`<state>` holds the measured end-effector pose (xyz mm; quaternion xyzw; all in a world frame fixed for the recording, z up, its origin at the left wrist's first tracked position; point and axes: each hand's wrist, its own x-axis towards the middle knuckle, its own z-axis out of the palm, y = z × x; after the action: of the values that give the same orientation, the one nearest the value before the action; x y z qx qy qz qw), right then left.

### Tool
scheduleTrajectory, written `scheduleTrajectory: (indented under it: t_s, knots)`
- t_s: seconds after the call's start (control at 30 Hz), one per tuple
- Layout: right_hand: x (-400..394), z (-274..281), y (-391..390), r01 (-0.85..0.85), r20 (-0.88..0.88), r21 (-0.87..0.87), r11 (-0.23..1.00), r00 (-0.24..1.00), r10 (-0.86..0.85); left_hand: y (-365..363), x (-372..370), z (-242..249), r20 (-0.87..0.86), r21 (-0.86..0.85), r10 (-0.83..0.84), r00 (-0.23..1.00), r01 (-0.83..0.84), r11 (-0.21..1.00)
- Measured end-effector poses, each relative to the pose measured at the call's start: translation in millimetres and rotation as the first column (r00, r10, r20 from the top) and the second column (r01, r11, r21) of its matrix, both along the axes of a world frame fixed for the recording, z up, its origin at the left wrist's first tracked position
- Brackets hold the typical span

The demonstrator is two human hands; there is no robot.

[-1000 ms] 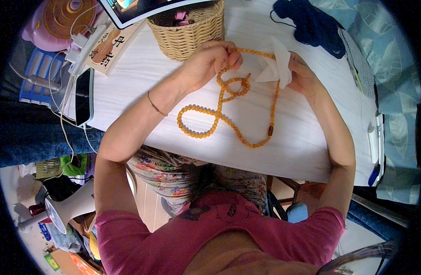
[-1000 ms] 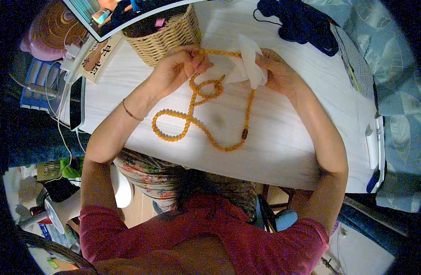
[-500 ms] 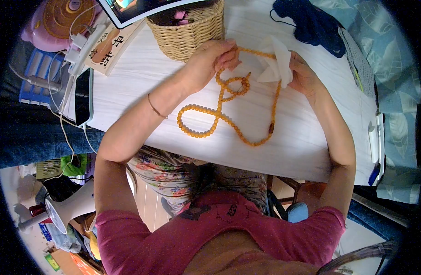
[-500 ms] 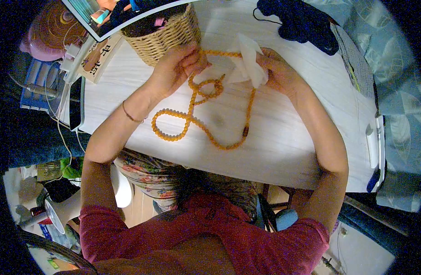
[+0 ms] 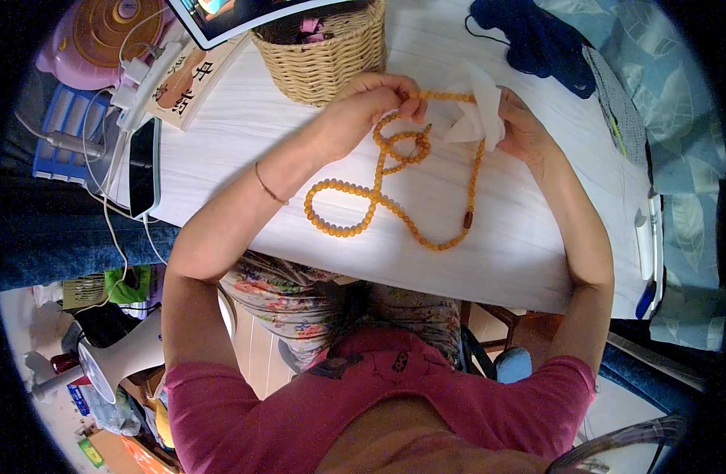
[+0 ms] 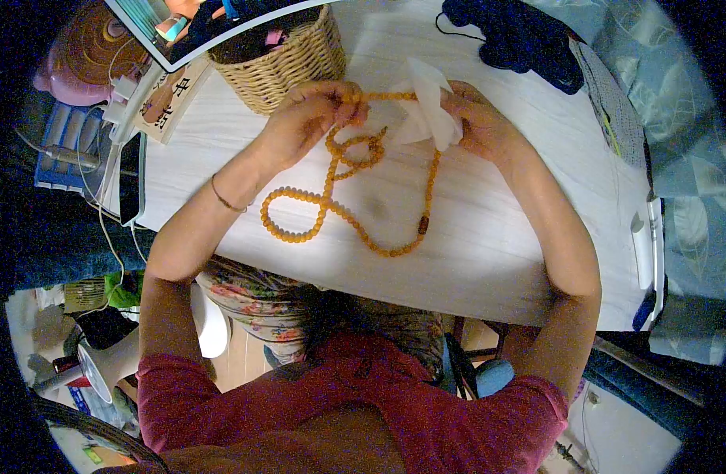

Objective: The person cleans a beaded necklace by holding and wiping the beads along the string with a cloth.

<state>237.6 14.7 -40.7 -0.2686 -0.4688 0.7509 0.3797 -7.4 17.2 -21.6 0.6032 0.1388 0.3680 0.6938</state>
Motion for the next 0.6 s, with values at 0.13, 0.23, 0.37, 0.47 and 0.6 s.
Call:
scheduleTrajectory:
  t_s: [0.13, 0.23, 0.37, 0.47, 0.6]
  knots:
    - [3, -4, 2, -0.016, -0.018, 0.024, 1.000, 1.000, 0.016, 0, -1, -2, 0.057, -0.043, 0.003, 0.998, 0.000, 0.999]
    - [6, -7, 2, 0.014, -0.002, 0.017, 1.000, 1.000, -0.014, 0, -1, -1, -0.009, -0.011, 0.034, 0.999, -0.034, 0.999]
    - [-6, 7, -5, 0.081, 0.033, -0.031, 0.996, 0.996, -0.080, 1, -1, -2, -0.139, 0.078, 0.051, 0.989, -0.041, 0.996]
    - [1, 1, 2, -0.041, 0.021, 0.007, 0.999, 0.999, 0.041, 2, 1, -4, -0.041, 0.084, 0.069, 0.997, -0.065, 0.994]
    - [-3, 5, -1, -0.019, 0.035, 0.020, 1.000, 0.999, 0.019, -2, 4, -4, -0.039, 0.147, 0.148, 0.988, -0.141, 0.979]
